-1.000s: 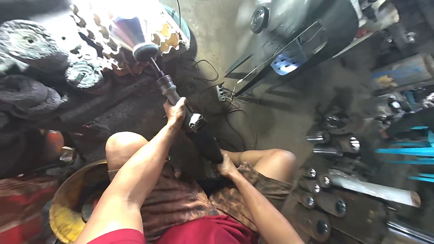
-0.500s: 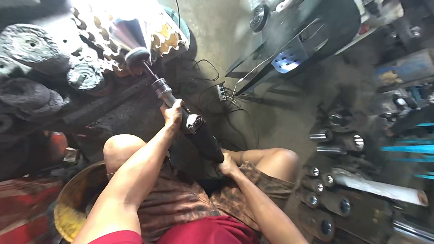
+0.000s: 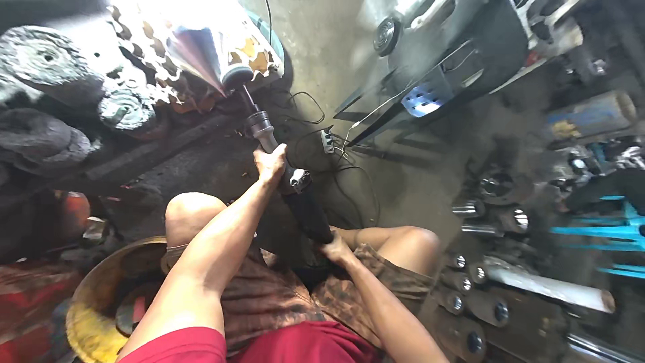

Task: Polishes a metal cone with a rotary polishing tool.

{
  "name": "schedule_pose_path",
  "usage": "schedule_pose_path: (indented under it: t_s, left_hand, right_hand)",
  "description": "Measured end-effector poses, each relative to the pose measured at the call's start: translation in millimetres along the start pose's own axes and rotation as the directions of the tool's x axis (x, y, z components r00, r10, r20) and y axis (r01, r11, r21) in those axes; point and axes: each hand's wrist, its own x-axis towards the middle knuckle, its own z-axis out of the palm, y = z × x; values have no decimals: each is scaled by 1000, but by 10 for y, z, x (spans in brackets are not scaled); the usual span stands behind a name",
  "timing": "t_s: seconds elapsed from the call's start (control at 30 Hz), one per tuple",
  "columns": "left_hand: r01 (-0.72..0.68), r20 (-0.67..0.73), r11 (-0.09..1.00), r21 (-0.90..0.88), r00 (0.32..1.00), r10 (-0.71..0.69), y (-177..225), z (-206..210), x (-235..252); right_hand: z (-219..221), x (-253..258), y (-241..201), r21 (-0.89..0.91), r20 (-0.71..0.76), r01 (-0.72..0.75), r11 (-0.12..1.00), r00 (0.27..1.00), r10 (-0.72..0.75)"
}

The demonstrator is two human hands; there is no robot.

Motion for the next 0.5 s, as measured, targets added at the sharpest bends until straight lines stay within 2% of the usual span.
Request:
schedule_pose_path:
  t_s: [0.13, 0.33, 0.5]
  left_hand:
    - [6, 1, 999, 35, 1000, -6, -33, 15, 39]
    - [-107, -17, 990, -92, 994, 106, -63, -52, -33]
    - [-111, -17, 977, -184, 994, 109, -95, -138, -88]
  right_hand:
    - [-3, 14, -1, -27, -7, -20, 999, 1000, 20]
    - [-8, 1, 18, -79, -2, 18, 997, 1000, -18]
    - [-11, 17, 23, -190, 12, 34, 981, 999, -32]
